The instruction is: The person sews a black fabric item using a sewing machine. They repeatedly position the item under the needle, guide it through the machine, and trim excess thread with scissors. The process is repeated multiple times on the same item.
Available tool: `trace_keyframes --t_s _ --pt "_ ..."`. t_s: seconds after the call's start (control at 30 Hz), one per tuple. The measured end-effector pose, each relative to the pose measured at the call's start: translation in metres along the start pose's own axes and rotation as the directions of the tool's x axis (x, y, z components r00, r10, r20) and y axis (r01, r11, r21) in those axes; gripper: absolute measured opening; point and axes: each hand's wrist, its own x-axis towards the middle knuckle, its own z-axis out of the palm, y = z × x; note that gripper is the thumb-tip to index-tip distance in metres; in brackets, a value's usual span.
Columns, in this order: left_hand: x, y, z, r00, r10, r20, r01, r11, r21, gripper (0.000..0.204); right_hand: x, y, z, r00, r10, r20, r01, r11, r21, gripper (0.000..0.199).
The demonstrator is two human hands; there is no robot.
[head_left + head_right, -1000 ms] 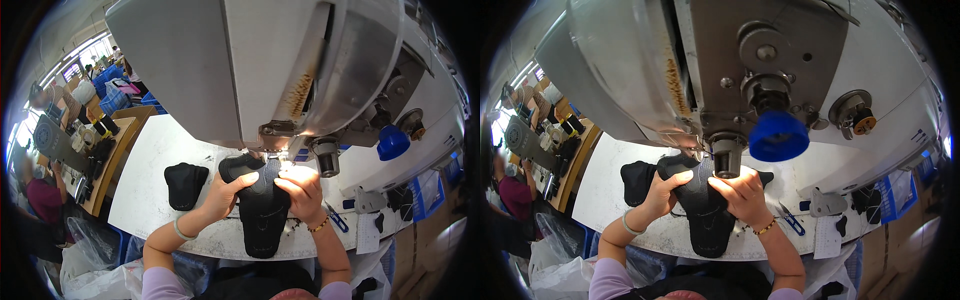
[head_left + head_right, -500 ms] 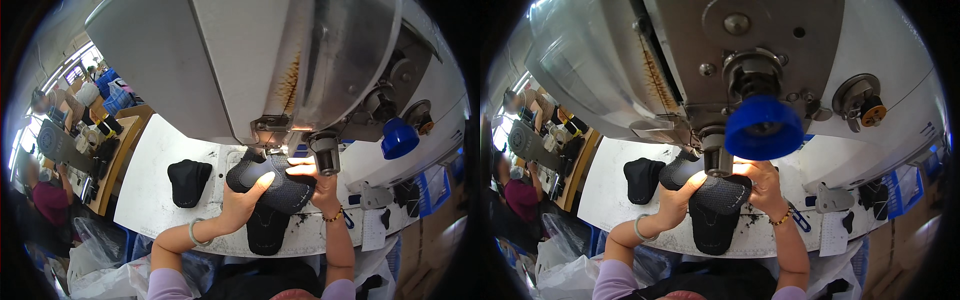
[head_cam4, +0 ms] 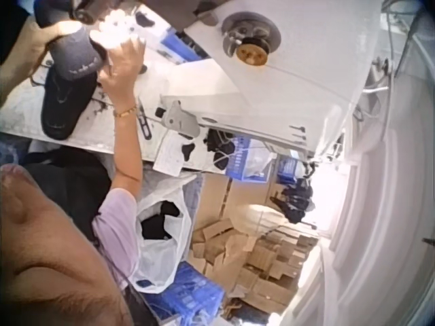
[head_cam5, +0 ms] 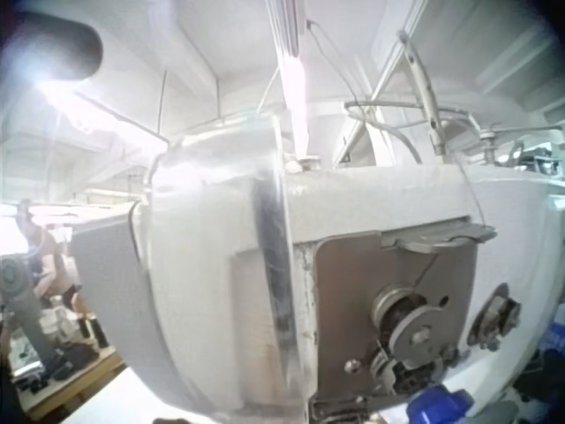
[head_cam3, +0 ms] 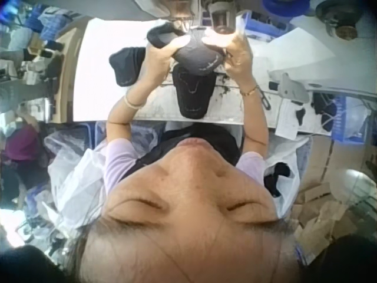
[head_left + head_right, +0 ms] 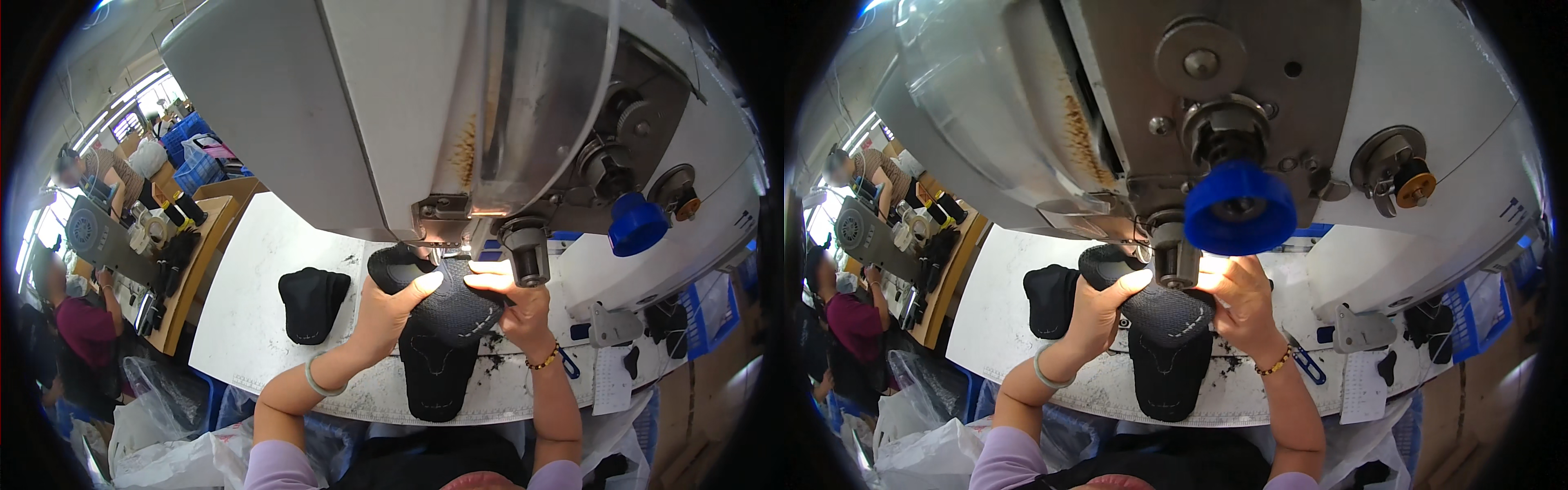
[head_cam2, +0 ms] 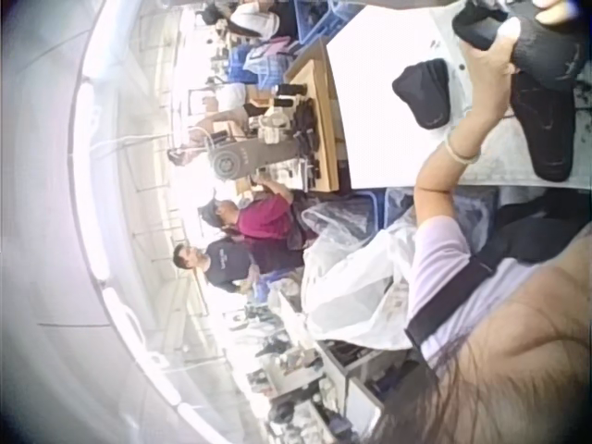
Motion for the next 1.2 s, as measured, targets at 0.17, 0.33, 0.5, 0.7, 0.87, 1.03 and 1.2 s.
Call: trace_keyframes --t_s 0.17,0.33,0.5,0.7,0.87,1.03,1.2 --pt "0.012 0.005 -0.015 0.985 -0.141 0.103 0.147 0.987 -0.062 0.012 0.0 -0.015 0.004 0.985 -0.171 -0.005 0.161 0.94 -0.302 0.035" --pt "0.017 0.001 -0.018 0.986 -0.148 0.081 0.158 0.979 -0.131 0.015 -0.005 -0.008 0.012 0.976 -0.213 -0.043 0.185 0.919 -0.349 0.033" --pt "0.022 -0.002 -0.024 0.975 -0.19 0.119 0.209 0.962 -0.174 0.014 -0.009 -0.006 0.013 0.982 -0.185 -0.026 0.165 0.927 -0.338 0.035" --pt "0.021 -0.002 -0.025 0.98 -0.18 0.087 0.192 0.968 -0.163 0.015 -0.003 -0.008 0.016 0.97 -0.215 -0.115 0.178 0.947 -0.268 0.03" --pt "0.02 0.004 -0.023 0.99 -0.123 0.064 0.134 0.971 -0.196 0.016 0.001 -0.01 0.013 0.943 -0.231 -0.238 0.167 0.951 -0.26 0.028" --pt "0.022 0.001 -0.025 0.996 -0.053 0.074 0.065 0.985 -0.16 0.013 0.01 0.008 -0.007 0.936 0.205 -0.285 -0.319 0.834 -0.45 0.023" --pt "0.025 0.014 -0.061 0.995 0.051 -0.088 -0.056 0.997 -0.059 0.019 -0.023 0.033 -0.031 0.825 0.55 0.131 -0.387 0.718 -0.579 0.023"
